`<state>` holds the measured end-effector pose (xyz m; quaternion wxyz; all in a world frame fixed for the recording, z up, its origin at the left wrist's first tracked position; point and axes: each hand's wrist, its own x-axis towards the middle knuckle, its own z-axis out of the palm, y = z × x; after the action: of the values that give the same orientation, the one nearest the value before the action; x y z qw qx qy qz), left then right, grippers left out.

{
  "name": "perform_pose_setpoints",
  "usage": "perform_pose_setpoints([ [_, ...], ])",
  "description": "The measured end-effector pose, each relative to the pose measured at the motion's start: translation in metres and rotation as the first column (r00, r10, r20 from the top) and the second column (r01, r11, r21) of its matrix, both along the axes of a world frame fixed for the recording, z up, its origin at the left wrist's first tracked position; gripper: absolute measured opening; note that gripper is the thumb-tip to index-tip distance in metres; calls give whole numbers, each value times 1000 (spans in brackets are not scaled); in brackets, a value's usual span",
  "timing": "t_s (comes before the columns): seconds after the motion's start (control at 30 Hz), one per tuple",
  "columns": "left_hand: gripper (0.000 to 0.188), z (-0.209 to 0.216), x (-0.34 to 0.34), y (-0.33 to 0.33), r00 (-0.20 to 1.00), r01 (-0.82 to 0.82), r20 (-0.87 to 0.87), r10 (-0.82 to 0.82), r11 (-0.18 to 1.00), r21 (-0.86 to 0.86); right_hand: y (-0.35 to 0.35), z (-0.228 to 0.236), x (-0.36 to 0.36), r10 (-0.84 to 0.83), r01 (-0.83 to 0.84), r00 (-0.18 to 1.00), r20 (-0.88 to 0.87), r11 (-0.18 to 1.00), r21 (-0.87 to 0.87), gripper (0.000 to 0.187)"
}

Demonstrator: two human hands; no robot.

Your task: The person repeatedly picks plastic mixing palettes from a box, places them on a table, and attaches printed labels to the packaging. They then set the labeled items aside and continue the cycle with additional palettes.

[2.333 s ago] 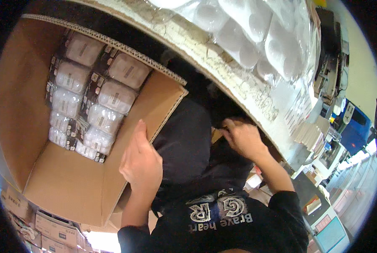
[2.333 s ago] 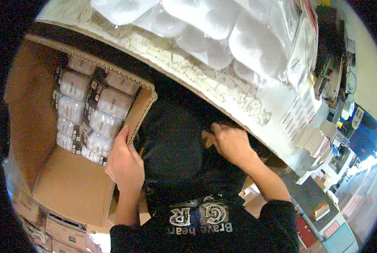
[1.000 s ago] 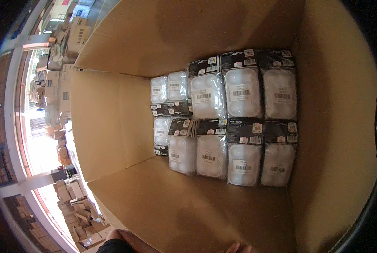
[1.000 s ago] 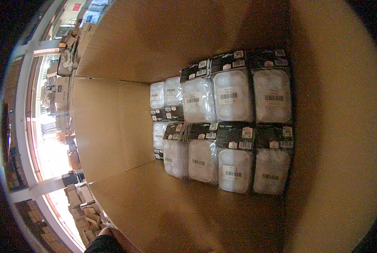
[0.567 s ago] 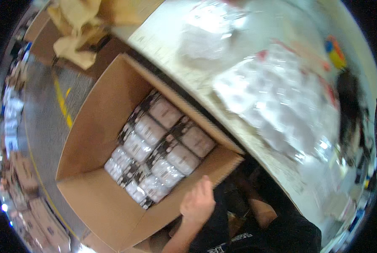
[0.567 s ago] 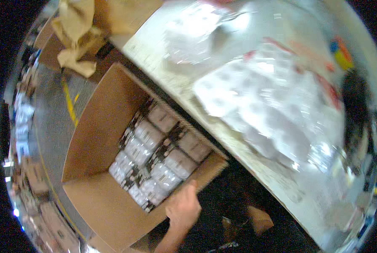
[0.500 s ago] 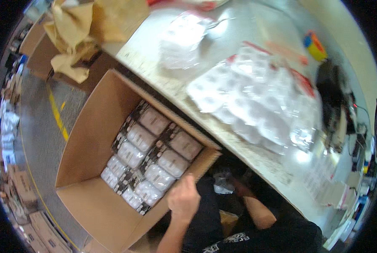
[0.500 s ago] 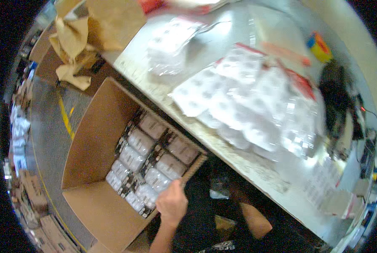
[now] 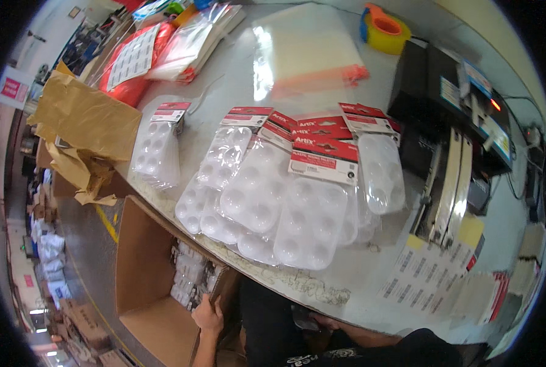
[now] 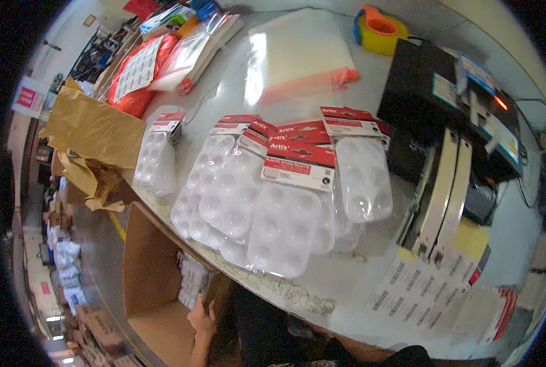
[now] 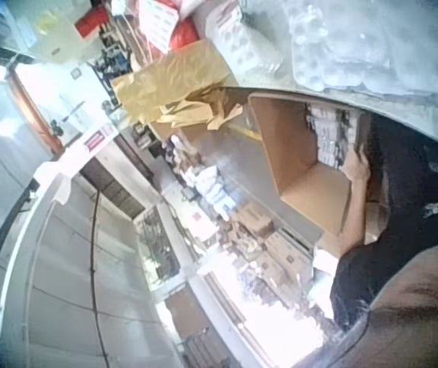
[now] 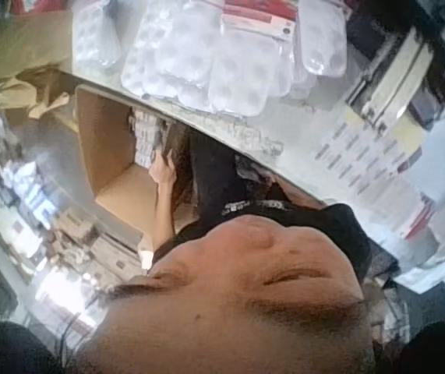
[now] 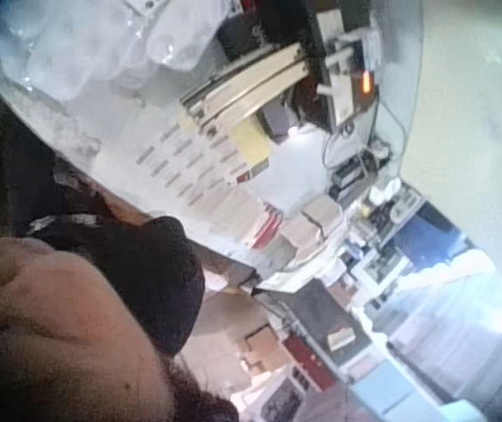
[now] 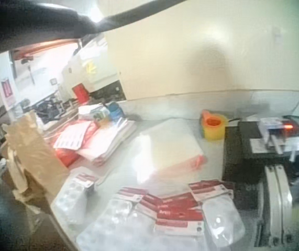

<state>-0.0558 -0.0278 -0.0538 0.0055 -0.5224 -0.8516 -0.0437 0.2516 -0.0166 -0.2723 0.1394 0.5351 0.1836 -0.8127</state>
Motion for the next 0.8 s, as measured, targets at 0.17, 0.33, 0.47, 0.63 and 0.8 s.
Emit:
perform_pose_setpoints([
  [0.17,17,-3,-9,-6,999,41,29,-41,999,-8,44,34,13,-64,61,997,37,994,87,31],
  [0.33,28,-5,-6,-5,994,100,-50,-98,995,31,83,55,6,-218,201,974,59,957,211,31],
  [0.47,43,-5,8,-4,992,45,-110,-59,991,-124,101,87,8,-338,296,938,74,895,333,32],
  [0.63,42,24,42,13,953,276,32,-302,906,322,47,150,44,-310,239,941,135,892,384,32],
  [0.8,31,59,146,22,48,130,996,-75,989,69,-38,233,66,-215,123,976,-24,461,879,34],
])
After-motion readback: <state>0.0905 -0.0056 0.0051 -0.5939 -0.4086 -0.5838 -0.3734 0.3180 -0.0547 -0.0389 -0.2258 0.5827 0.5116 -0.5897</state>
